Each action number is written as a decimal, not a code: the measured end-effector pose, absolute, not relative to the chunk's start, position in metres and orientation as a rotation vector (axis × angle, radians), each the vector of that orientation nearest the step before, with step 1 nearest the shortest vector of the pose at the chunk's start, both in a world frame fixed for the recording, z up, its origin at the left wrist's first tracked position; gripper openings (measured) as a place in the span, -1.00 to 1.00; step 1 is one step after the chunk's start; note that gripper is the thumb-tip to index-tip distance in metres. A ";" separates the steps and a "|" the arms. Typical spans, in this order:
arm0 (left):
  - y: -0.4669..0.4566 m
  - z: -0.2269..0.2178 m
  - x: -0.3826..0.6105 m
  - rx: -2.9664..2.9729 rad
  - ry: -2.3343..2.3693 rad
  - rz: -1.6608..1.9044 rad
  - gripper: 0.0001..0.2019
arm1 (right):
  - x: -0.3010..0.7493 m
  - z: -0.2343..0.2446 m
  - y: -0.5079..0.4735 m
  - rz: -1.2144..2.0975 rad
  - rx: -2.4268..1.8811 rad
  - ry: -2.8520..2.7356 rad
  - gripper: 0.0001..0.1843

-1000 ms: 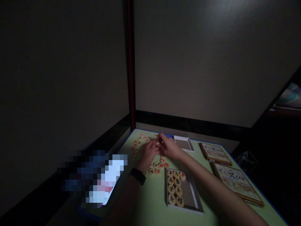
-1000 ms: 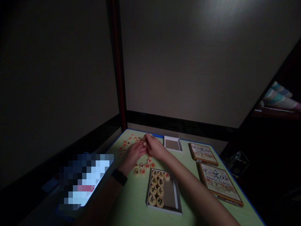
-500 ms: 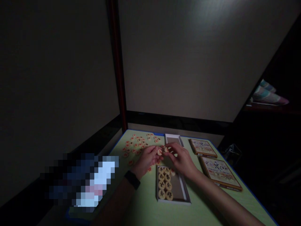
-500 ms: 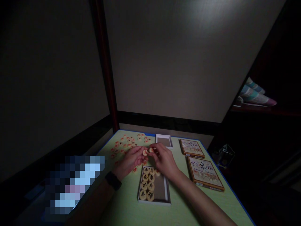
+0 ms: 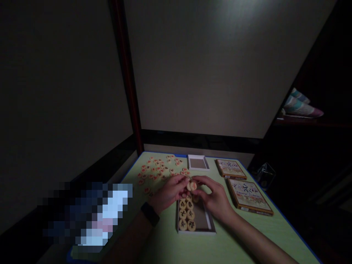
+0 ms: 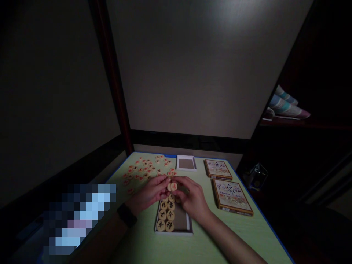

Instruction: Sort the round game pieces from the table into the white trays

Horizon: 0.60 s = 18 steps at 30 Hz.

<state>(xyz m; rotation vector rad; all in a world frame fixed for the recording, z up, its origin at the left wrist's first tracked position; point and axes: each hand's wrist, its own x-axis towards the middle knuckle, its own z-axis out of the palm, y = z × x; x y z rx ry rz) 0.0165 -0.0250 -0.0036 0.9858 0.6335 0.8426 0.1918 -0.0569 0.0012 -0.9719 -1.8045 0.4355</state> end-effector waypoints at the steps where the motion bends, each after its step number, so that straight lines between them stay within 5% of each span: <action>1: -0.026 -0.003 0.016 0.981 0.622 0.843 -0.61 | 0.192 0.001 -0.057 0.456 -0.982 -1.789 -0.71; 11: -0.031 0.008 0.011 1.023 0.595 0.800 -0.62 | 0.189 0.003 -0.060 0.457 -0.872 -1.844 -0.93; 18: -0.033 0.007 0.014 1.062 0.586 0.815 -0.63 | 0.186 0.001 -0.064 0.381 -0.926 -1.885 -0.90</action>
